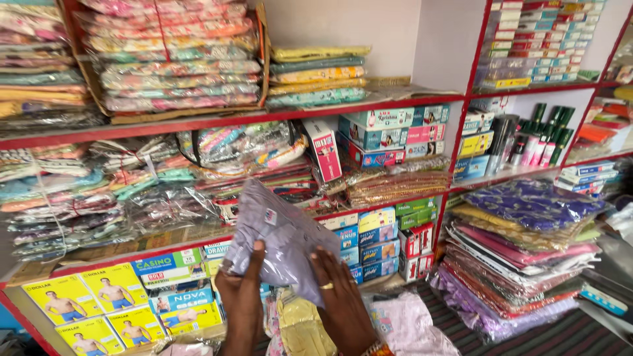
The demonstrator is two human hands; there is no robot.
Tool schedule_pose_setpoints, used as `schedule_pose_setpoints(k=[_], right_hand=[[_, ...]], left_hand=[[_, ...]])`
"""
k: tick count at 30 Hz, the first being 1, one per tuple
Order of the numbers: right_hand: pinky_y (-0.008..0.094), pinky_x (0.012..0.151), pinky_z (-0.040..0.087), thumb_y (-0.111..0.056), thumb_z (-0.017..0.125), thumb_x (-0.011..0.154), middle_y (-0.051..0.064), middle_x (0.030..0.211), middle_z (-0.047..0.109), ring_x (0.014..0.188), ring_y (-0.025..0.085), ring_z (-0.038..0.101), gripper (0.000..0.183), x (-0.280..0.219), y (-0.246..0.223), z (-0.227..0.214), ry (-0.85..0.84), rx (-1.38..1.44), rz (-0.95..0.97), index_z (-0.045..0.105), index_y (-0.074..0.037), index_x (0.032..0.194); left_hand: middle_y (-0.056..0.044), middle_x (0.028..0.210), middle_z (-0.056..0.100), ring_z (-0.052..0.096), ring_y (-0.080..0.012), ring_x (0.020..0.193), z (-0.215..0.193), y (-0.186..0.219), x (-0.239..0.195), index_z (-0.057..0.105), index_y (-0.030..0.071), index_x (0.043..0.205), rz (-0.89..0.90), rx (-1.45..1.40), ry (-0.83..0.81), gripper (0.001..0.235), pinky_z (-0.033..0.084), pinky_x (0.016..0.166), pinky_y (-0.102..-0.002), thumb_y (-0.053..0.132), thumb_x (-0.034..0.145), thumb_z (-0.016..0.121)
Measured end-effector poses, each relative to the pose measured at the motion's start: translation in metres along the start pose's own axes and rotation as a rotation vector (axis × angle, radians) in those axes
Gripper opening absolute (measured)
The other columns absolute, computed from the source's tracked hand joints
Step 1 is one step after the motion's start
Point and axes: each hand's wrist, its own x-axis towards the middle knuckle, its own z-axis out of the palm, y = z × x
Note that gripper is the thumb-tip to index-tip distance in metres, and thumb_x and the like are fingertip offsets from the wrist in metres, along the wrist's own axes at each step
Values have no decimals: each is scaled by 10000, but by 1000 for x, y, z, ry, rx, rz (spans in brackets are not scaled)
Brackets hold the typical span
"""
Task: The person organizes packaged children's clothing by picking up items from the floor, inspecting them, and placing them on a shelf. They handle several different garments, including a yellow shirt, a patterned shirt, a green shirt, and a purple shirt, stacking them neatly on the shelf.
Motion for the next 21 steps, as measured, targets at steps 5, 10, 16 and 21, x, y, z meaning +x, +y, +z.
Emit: schedule_pose_setpoints(k=[5, 10, 16, 21], right_hand=[[541, 1159, 182, -10, 800, 610, 198, 1668, 238, 1533, 422, 223, 1112, -17, 22, 16, -27, 98, 309, 249, -95, 1573], [541, 1187, 275, 165, 619, 627, 222, 1621, 311, 1483, 437, 317, 998, -20, 76, 36, 166, 62, 145, 366, -120, 1550], [605, 1160, 276, 52, 573, 609, 163, 1605, 379, 1478, 407, 361, 950, -31, 128, 49, 168, -72, 168, 458, -190, 1520], [633, 1133, 293, -362, 526, 865, 139, 1570, 456, 1441, 363, 442, 638, -31, 161, 64, 326, -236, 29, 531, -213, 1485]], left_hand=[[-97, 988, 766, 677, -151, 841, 7, -10, -8, 728, -65, 1136, -36, 7, -26, 342, 546, 756, -321, 159, 883, 778], [-170, 1030, 741, 656, -212, 857, 23, -29, 0, 691, -93, 1222, -100, -135, -57, 404, 520, 730, -366, 92, 878, 794], [-188, 1174, 729, 735, -278, 1035, 33, -40, 8, 606, -59, 1289, -292, -348, -11, 469, 624, 886, -442, 8, 836, 711], [-219, 1178, 729, 730, -320, 1048, 41, -35, 11, 619, -52, 1300, -341, -321, 3, 493, 646, 851, -470, 5, 820, 717]])
